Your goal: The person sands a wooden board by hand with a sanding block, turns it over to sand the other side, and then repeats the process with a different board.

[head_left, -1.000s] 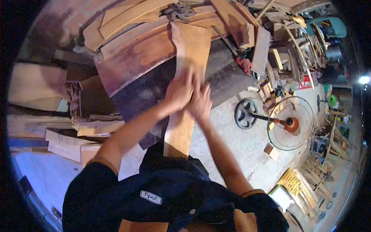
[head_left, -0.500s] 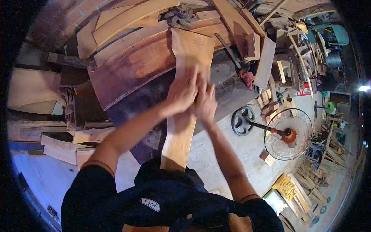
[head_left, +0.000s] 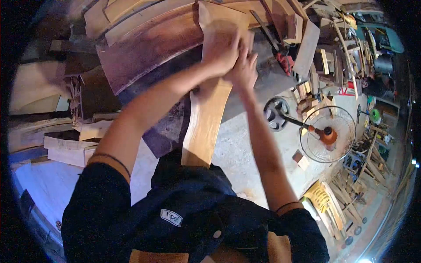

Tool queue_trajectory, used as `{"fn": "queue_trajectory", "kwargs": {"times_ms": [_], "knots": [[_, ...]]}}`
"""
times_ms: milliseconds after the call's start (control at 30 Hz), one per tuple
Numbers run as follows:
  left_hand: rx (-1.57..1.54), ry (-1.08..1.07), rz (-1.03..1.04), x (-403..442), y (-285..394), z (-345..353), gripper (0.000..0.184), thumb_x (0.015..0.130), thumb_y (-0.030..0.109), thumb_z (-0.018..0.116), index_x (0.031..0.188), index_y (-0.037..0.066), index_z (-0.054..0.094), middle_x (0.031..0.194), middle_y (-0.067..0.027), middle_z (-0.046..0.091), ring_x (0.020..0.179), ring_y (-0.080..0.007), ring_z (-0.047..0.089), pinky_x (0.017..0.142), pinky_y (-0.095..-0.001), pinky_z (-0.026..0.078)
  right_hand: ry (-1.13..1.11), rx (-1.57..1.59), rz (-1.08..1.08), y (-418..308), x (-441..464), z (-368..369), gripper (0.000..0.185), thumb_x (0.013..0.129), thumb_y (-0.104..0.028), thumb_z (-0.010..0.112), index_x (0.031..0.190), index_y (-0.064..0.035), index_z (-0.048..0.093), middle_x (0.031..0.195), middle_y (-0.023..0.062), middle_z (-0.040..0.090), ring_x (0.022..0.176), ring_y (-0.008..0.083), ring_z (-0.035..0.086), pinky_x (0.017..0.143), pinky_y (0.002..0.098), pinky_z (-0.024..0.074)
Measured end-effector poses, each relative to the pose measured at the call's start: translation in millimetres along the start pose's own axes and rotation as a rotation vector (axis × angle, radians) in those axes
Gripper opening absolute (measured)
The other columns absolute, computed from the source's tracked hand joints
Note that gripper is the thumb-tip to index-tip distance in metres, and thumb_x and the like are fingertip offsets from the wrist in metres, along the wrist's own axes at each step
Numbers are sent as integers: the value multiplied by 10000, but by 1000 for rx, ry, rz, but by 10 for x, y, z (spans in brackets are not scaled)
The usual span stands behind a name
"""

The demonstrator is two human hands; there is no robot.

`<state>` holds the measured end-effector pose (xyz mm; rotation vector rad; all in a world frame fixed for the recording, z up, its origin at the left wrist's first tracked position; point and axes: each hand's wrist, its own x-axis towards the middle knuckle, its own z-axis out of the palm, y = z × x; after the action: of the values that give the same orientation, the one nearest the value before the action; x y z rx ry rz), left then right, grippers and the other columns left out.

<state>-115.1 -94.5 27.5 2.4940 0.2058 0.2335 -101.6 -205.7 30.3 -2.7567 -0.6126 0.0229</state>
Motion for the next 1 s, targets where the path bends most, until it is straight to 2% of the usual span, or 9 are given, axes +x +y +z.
{"fn": "queue_trajectory", "kwargs": {"times_ms": [100,133,300,600,733,833,933,967,1000], "knots": [[-28,216,169,-1299,145,14,651,907,193,527,1446,-28,237,1283,-276,516,1186,-428,505,983,-537,403,-63,88,-5,-49,-1308,5,720,835,-258,619,1480,-163,311,1341,364,370,1181,520,472,838,536,523],[-62,-72,-8,-1764,270,-82,727,889,197,553,1468,-57,195,1341,-300,460,1247,-425,465,1002,-527,381,-103,77,4,-67,-1745,-7,742,822,-244,631,1486,-174,308,1249,338,428,1100,513,505,810,530,524],[-152,-162,-72,-2902,410,-78,768,913,205,532,1470,-124,118,1472,-335,302,1331,-469,372,1014,-549,351,-202,120,-88,-140,-2680,-231,739,774,-182,634,1467,-201,376,1036,186,499,910,355,577,639,426,557],[-49,117,157,-302,-59,39,691,947,253,461,1480,-66,159,1342,-325,453,1286,-440,422,1109,-503,278,24,117,-71,58,-198,-57,760,840,-267,604,1504,-151,254,1254,325,441,1087,508,521,727,524,546],[-262,75,183,1315,-611,669,656,982,298,397,1504,-5,140,1255,-325,534,1079,-462,576,918,-496,469,24,97,15,105,1106,-111,720,802,-340,663,1411,-158,325,1280,298,448,1130,463,537,816,538,535],[-253,36,203,1746,-568,502,686,979,312,401,1517,21,90,1146,-354,581,964,-467,622,840,-516,497,0,51,43,138,1446,-118,1115,580,-312,858,1465,-220,185,1359,296,382,1203,471,492,872,526,530],[-204,-171,64,1215,-296,182,698,1002,177,414,1529,30,-19,855,-308,613,492,-268,457,557,-426,435,11,-38,39,101,1081,-102,1194,528,-299,889,1473,-234,163,1351,290,374,1215,466,473,860,504,543],[-238,-98,87,929,-298,264,688,995,178,421,1529,25,14,1068,-350,588,757,-342,615,733,-431,495,-42,-8,63,26,792,-197,1135,583,-304,864,1478,-238,169,1339,282,377,1204,450,477,840,493,553],[-300,16,162,636,-358,419,671,989,180,426,1527,22,57,1304,-371,464,1165,-422,540,1006,-452,416,33,-64,41,14,464,-120,1009,658,-287,812,1473,-216,221,1315,275,390,1172,438,496,797,487,567]]}}
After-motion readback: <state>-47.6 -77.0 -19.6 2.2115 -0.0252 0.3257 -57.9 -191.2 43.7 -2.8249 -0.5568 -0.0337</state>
